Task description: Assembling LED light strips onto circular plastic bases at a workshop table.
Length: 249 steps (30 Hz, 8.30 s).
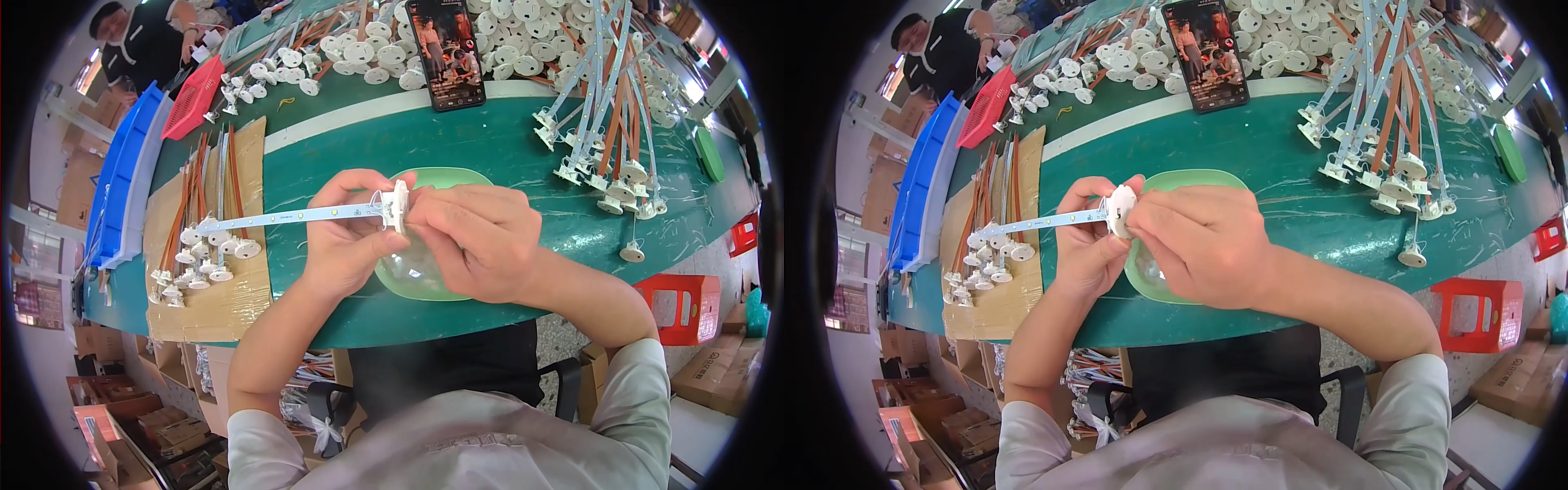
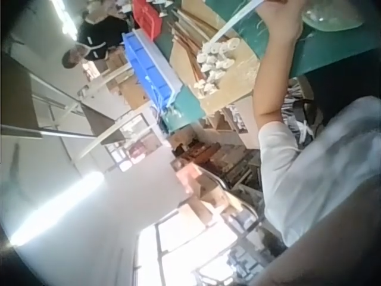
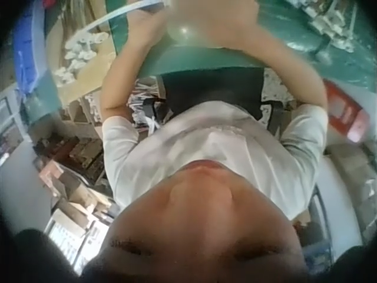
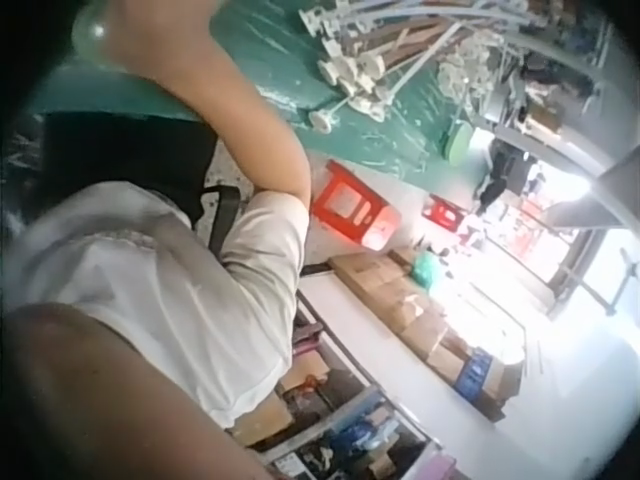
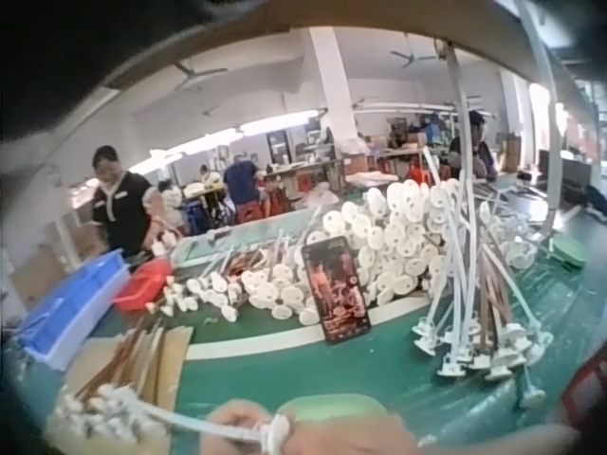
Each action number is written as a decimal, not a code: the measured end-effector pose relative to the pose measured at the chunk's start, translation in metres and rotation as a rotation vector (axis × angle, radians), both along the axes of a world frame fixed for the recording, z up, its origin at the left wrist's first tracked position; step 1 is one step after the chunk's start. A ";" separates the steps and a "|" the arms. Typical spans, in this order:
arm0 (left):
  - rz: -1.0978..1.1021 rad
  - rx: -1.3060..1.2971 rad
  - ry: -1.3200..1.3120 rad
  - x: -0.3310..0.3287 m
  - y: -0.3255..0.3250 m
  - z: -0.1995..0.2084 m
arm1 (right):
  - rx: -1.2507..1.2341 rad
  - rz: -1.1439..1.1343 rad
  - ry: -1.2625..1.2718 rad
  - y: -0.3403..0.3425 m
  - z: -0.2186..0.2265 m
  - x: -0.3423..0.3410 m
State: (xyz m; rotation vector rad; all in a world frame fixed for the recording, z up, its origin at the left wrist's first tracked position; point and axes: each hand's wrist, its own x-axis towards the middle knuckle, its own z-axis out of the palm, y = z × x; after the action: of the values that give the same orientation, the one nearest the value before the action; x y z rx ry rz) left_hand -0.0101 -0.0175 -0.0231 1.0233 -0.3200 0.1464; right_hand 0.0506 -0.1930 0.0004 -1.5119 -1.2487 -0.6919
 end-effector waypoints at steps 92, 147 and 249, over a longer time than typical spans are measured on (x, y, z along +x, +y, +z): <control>0.256 0.220 -0.050 -0.001 0.007 0.008 | -0.115 0.114 0.117 0.000 -0.012 -0.012; -0.043 0.167 -0.107 0.005 0.016 0.009 | -0.135 0.061 -0.090 -0.005 0.002 -0.002; -0.112 0.153 0.318 -0.008 0.000 0.013 | -0.118 0.201 0.874 0.001 0.024 0.004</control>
State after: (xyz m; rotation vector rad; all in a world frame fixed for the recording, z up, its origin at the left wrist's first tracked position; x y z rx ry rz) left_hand -0.0180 -0.0177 -0.0100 1.1576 -0.0982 -0.1435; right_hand 0.0543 -0.1918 0.0240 -1.4977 -0.7429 0.1920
